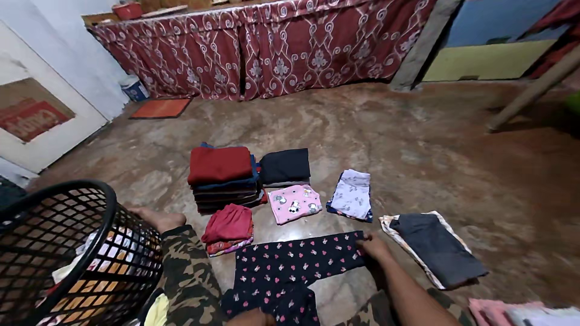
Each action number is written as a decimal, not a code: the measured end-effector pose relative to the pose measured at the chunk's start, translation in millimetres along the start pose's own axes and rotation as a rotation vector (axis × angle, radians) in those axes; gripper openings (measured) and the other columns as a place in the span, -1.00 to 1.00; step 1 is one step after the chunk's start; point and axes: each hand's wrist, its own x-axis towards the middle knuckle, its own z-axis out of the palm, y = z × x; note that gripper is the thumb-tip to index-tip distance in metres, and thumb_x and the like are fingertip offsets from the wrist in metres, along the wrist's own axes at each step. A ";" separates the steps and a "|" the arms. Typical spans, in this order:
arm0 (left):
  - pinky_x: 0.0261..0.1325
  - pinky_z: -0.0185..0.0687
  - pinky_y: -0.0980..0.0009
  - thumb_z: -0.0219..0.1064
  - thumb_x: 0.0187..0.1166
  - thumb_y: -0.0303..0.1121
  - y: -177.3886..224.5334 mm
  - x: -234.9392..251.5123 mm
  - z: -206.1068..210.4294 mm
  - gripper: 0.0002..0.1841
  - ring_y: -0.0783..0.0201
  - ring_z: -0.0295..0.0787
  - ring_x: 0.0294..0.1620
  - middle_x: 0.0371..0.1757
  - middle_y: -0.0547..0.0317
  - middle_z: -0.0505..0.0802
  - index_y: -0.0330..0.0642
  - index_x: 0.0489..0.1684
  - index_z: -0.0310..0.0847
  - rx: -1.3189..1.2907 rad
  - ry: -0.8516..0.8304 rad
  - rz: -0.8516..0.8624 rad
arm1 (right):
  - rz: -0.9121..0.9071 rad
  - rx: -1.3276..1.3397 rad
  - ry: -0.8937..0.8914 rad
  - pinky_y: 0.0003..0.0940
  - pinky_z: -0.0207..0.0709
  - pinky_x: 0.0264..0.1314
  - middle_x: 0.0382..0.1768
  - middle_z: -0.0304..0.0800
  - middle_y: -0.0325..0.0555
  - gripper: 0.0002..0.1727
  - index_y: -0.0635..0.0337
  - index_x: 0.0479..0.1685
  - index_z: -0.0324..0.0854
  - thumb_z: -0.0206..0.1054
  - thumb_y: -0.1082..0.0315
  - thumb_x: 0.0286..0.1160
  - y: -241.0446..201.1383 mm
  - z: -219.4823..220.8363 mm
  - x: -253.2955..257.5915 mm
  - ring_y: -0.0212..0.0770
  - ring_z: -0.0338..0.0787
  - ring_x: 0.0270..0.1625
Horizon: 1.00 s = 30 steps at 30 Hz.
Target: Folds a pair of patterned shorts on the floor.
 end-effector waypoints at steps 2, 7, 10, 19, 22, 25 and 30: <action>0.34 0.61 -0.25 0.39 0.64 -0.13 -16.7 7.7 -16.3 -0.57 -0.15 0.83 0.15 0.11 -0.20 0.87 -0.20 0.34 0.70 -0.164 0.135 0.054 | -0.031 0.024 0.019 0.35 0.44 0.43 0.22 0.72 0.43 -0.44 0.37 0.34 0.60 0.46 0.09 0.55 -0.7 -0.7 1.8 0.36 0.68 0.34; 0.59 0.43 -0.13 0.12 0.80 -0.24 -50.8 45.0 -58.0 -0.62 -0.13 0.63 0.50 0.41 -0.20 0.73 -0.26 0.37 0.67 -0.168 0.639 -0.287 | -0.057 -0.044 0.005 0.32 0.44 0.40 0.15 0.77 0.37 -0.55 0.36 0.09 0.74 0.36 0.07 0.66 -6.8 -0.8 3.5 0.30 0.70 0.30; 0.66 0.38 -0.04 0.14 0.74 -0.42 -57.6 68.4 -54.9 -0.69 -0.10 0.55 0.58 0.47 -0.17 0.69 -0.27 0.27 0.73 -0.115 0.757 -0.184 | -0.079 0.040 0.038 0.31 0.47 0.32 0.04 0.79 0.33 -0.63 0.35 -0.04 0.76 0.37 0.12 0.65 -8.4 -2.2 5.0 0.26 0.74 0.19; 0.69 0.27 -0.12 0.16 0.74 -0.31 -75.8 104.7 -44.8 -0.56 -0.05 0.31 0.77 0.73 0.09 0.49 -0.03 0.59 0.56 -0.018 0.868 -0.278 | -0.122 0.430 0.030 0.09 0.53 0.35 0.15 0.78 0.22 -0.63 0.30 0.23 0.70 0.13 0.21 0.84 -0.2 -1.9 11.5 0.04 0.75 0.20; 0.68 0.25 -0.19 0.21 0.70 -0.28 -72.5 103.1 -41.9 -0.51 -0.06 0.27 0.79 0.77 0.10 0.43 0.06 0.64 0.51 -0.009 0.861 -0.330 | -0.052 0.514 -0.070 0.05 0.55 0.37 0.30 0.72 0.20 -0.56 0.24 0.48 0.57 0.08 0.17 0.86 -5.9 -4.7 4.7 0.02 0.73 0.30; 0.72 0.11 -0.25 0.21 0.73 -0.22 -72.8 98.0 -40.2 -0.49 -0.03 0.21 0.82 0.82 0.11 0.36 0.17 0.70 0.45 -0.005 0.840 -0.354 | -0.061 0.484 -0.199 0.02 0.59 0.29 0.33 0.69 0.16 -0.52 0.14 0.62 0.44 0.17 0.23 0.78 -8.8 -10.1 1.2 0.00 0.73 0.26; 0.82 -0.17 -0.28 0.13 0.79 -0.13 -78.9 93.4 -36.9 -0.44 -0.05 -0.02 0.90 0.90 0.06 0.17 0.19 0.81 0.28 -0.025 0.794 -0.361 | -0.129 0.243 -0.391 -0.14 0.62 -0.02 0.07 0.69 0.18 -0.49 0.37 0.42 0.45 0.41 0.54 0.45 0.3 -27.4 -3.7 -0.08 0.71 -0.09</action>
